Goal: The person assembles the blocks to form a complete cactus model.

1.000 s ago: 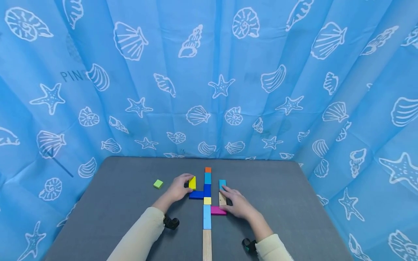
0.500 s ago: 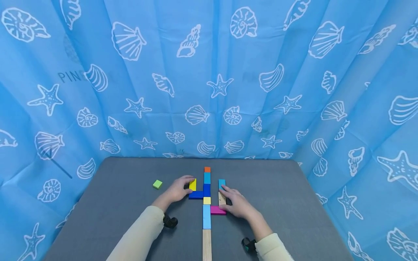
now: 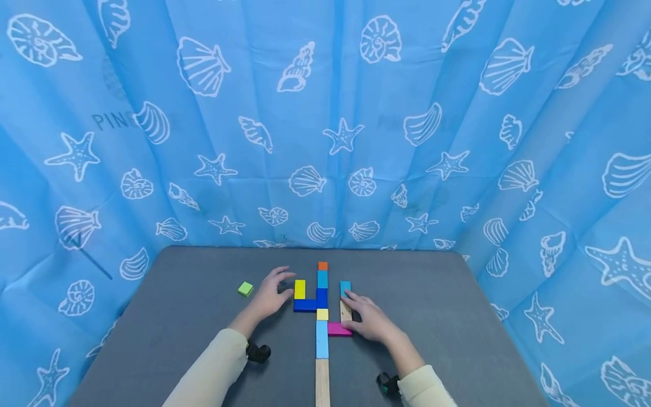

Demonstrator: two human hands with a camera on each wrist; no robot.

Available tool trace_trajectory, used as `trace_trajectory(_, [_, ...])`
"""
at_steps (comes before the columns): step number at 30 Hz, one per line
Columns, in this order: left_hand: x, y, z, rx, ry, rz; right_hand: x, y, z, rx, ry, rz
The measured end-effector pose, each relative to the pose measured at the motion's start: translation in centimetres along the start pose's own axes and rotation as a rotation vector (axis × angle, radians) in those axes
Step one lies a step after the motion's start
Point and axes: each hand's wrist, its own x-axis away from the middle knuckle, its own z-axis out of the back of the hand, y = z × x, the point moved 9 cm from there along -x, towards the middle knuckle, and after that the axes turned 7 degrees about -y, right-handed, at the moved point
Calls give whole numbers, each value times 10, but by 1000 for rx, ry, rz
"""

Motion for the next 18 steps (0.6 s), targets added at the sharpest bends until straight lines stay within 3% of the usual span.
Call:
trace_trajectory(9, [19,-14,32,67,98,15,-1,-1,0,-1,-3,-9])
trace_trajectory(18, [33,-32,52,55,245,13,1,-4,1,-9,1,-11])
